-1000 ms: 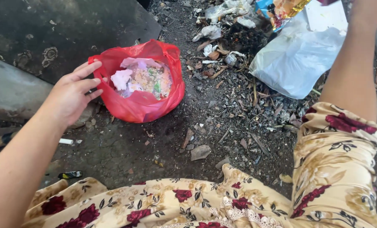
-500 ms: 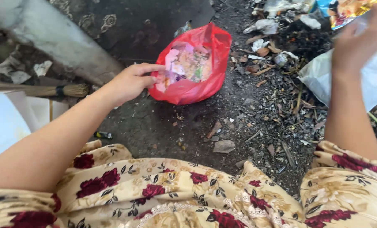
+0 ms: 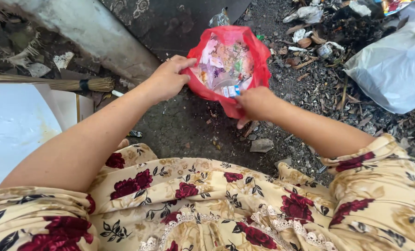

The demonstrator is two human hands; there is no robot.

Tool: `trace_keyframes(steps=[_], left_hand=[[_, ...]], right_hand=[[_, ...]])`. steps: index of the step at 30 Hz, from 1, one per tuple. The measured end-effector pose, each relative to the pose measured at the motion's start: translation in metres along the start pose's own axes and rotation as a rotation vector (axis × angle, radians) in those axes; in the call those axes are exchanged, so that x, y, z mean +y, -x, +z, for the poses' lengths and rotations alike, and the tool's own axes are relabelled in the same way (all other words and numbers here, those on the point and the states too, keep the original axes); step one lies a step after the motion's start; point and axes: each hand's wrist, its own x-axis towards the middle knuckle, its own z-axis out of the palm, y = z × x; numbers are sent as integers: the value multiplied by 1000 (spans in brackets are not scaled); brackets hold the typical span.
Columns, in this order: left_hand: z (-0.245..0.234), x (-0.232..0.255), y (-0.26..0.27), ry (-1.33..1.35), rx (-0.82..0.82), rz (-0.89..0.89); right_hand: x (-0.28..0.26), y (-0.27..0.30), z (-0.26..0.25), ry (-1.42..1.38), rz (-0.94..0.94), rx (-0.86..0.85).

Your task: Gathering and sorting trash from a ground area into plastic bags using hands and a broom.

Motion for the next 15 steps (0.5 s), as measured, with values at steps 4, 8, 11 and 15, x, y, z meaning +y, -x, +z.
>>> trace_keyframes(steps=[4,8,11,15], left_hand=[[-1,-2,0,-74,2,45],[2,8,-2,-107,-10,4],[8,4,-6,-111,3,42],[13,-2,-8,-125,22,86]], right_hand=[[24,-10,3,-366,-8,308],[30,-39,9,-474,123,298],[37,-74,29,-311,24,640],[43,-110,33,-30,-24,666]])
